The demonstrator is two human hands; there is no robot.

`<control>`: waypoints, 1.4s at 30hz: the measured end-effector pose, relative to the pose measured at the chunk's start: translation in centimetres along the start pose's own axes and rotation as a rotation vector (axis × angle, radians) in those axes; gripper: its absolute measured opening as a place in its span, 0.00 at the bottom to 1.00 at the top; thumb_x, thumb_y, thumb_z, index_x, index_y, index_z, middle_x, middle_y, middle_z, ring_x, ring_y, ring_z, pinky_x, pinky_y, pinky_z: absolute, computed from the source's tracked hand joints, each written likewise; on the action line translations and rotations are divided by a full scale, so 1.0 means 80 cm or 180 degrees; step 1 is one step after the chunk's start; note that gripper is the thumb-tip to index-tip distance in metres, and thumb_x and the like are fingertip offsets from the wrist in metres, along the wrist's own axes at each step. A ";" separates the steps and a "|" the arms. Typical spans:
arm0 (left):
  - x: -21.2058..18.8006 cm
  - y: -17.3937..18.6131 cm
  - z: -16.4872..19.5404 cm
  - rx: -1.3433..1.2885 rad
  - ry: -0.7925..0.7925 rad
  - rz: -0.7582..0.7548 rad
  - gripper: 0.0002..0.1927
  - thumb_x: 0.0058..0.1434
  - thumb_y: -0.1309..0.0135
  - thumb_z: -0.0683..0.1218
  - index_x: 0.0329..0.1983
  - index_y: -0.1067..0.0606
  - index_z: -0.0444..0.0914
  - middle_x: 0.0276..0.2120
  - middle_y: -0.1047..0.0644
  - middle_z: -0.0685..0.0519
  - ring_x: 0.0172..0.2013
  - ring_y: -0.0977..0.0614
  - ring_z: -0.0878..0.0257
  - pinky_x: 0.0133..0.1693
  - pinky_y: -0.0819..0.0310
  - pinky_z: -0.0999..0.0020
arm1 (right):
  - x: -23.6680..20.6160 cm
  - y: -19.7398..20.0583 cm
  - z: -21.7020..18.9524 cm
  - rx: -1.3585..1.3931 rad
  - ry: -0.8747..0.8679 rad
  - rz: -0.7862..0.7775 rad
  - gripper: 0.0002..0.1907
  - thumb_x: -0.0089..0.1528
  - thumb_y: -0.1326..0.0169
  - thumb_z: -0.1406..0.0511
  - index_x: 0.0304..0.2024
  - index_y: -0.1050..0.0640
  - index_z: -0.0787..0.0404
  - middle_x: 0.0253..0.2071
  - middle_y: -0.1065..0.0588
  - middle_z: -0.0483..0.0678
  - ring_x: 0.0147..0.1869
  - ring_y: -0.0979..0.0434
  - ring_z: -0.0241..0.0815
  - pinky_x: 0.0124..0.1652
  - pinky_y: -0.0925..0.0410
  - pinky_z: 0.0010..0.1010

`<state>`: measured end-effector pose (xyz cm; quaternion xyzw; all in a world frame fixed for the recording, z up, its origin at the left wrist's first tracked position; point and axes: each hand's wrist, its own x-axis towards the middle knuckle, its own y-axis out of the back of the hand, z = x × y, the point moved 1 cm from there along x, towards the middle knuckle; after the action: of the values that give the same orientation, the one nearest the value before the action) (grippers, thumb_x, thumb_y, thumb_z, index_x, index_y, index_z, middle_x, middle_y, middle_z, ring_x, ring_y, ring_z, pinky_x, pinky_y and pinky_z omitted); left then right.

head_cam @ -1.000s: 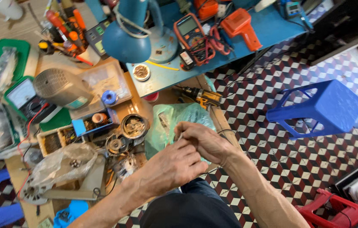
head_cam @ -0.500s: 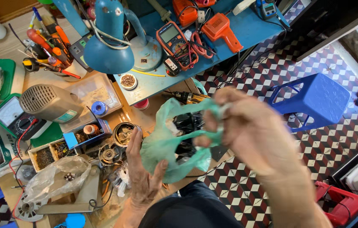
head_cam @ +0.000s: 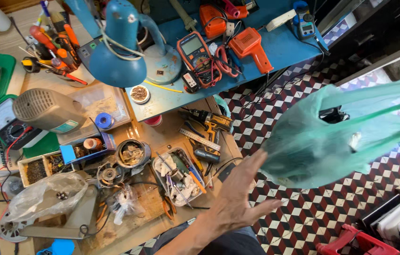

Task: The person unpacks small electronic components from plastic bags on a workbench, wipes them with a cloth, and places them into containers. The person also moves a multimeter and other tools on the bench.

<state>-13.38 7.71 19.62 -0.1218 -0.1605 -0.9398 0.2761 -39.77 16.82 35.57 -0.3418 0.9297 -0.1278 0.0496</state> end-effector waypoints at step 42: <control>-0.156 0.088 -0.182 -0.2362 0.2439 0.2575 0.18 0.70 0.45 0.46 0.56 0.24 0.28 0.41 0.17 0.48 0.41 0.16 0.65 0.46 0.21 0.71 | -0.109 -0.187 0.458 -0.0906 -0.2015 -0.1276 0.15 0.64 0.44 0.71 0.53 0.25 0.71 0.40 0.20 0.52 0.38 0.21 0.37 0.38 0.28 0.28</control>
<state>-1.28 2.68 3.96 0.0832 0.3410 -0.7320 0.5840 -17.24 4.04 4.44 -0.5423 0.7918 0.1068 0.2598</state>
